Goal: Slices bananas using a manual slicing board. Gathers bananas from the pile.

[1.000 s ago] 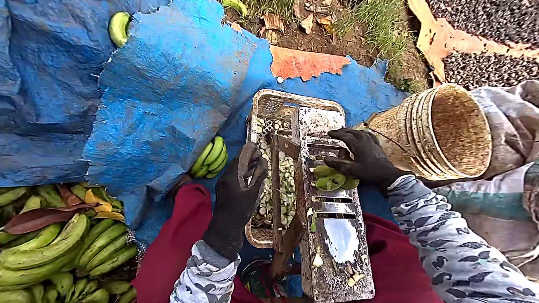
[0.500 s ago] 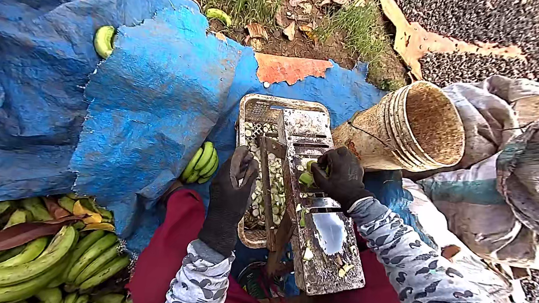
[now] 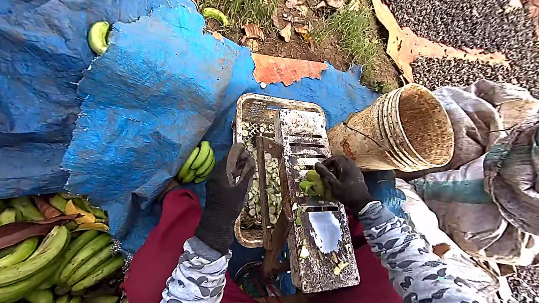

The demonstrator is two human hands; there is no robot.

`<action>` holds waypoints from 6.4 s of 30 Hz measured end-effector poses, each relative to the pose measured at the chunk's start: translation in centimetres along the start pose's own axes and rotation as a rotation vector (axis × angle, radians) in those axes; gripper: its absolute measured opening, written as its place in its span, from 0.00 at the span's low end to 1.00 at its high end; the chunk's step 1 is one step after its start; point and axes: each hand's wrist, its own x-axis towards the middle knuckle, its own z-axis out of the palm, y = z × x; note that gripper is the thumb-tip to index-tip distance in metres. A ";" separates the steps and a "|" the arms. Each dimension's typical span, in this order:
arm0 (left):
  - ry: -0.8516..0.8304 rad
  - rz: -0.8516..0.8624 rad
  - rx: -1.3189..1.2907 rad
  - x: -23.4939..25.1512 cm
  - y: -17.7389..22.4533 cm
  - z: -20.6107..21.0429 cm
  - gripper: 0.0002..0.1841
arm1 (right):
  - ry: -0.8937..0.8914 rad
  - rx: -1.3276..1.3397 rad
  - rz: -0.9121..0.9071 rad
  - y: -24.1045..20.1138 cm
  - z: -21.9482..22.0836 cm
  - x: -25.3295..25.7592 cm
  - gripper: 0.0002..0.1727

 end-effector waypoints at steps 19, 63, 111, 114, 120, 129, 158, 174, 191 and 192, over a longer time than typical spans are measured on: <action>-0.005 0.044 -0.006 -1.4 0.3 -0.7 0.27 | 0.128 -0.166 -0.152 -1.8 1.1 -5.2 0.42; 0.027 0.026 -0.010 -0.5 -1.4 -0.7 0.27 | 0.233 -0.318 0.067 -2.1 3.0 -0.6 0.26; 0.020 0.055 -0.030 -1.6 -0.8 -0.7 0.27 | 0.288 -0.309 0.120 -2.5 2.9 -7.1 0.16; 0.018 0.061 -0.037 -1.4 -1.1 -0.8 0.27 | 0.230 -0.306 0.273 -2.9 3.3 -2.0 0.17; 0.031 0.058 -0.052 -0.8 -0.4 -0.8 0.27 | 0.006 -0.279 0.370 -3.4 1.0 8.5 0.25; 0.037 0.017 -0.005 -0.1 -0.4 -0.3 0.26 | -0.086 0.198 -0.049 3.9 0.6 3.5 0.73; 0.065 0.050 -0.013 0.2 -0.8 0.5 0.27 | -0.024 0.563 0.005 3.0 4.0 2.5 0.74; 0.056 0.019 0.019 0.2 -0.2 0.5 0.27 | -0.106 0.474 -0.027 2.8 3.5 1.8 0.73; 0.054 0.032 0.027 0.4 -0.3 0.6 0.25 | 0.278 0.307 -0.175 -3.2 5.0 0.5 0.23; 0.055 0.044 0.013 0.4 -0.3 0.6 0.25 | 0.314 0.247 -0.181 -2.7 4.0 -1.0 0.22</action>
